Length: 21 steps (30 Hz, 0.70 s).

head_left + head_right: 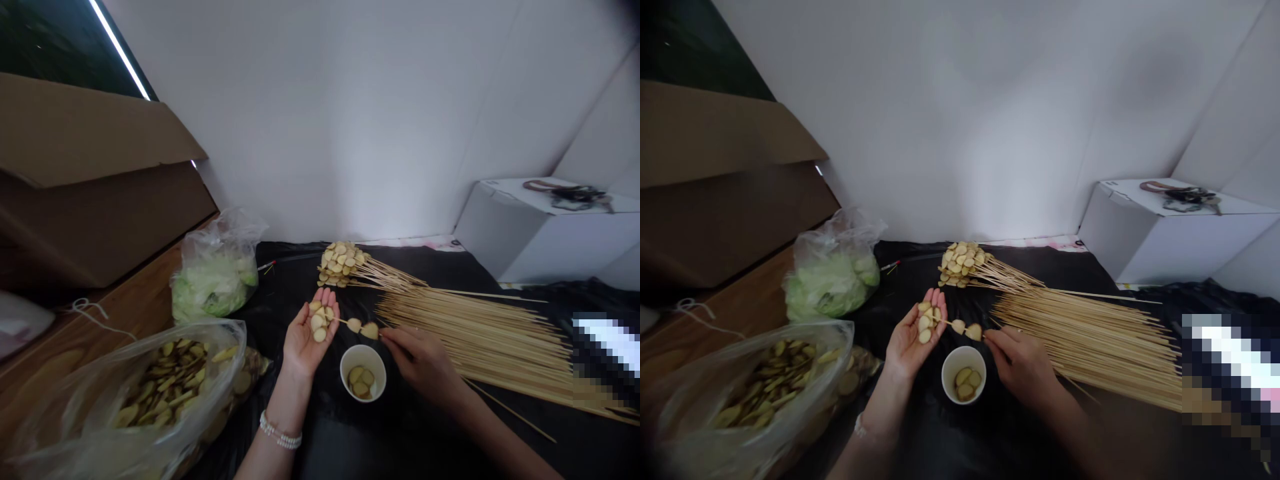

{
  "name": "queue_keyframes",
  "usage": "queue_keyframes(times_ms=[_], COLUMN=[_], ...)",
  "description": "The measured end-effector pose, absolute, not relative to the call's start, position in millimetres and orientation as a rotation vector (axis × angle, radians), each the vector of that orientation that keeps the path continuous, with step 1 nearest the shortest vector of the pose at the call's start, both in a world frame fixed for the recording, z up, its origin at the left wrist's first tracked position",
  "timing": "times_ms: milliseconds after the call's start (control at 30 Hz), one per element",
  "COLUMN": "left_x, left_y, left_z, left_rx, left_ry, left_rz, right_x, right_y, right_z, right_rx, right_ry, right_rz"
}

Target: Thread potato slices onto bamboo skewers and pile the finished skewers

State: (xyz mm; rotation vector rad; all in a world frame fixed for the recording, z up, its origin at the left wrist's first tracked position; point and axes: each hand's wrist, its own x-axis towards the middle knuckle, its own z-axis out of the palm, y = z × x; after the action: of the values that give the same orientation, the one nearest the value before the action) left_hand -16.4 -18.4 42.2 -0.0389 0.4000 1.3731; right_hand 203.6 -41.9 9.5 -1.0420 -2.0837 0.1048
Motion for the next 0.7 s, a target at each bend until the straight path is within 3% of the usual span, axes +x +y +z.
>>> queue_keyframes(times_ms=[400, 700], left_x=[-22, -8], left_y=[-15, -16], left_z=[37, 34], left_rx=[-0.095, -0.201], left_ry=[0.404, 0.536], left_rz=[1.414, 1.293], right_x=[212, 204], right_y=[-42, -43], right_z=[17, 10], right_rx=[-1.012, -1.064], right_ry=[-2.235, -2.182], right_rz=[-0.255, -0.24])
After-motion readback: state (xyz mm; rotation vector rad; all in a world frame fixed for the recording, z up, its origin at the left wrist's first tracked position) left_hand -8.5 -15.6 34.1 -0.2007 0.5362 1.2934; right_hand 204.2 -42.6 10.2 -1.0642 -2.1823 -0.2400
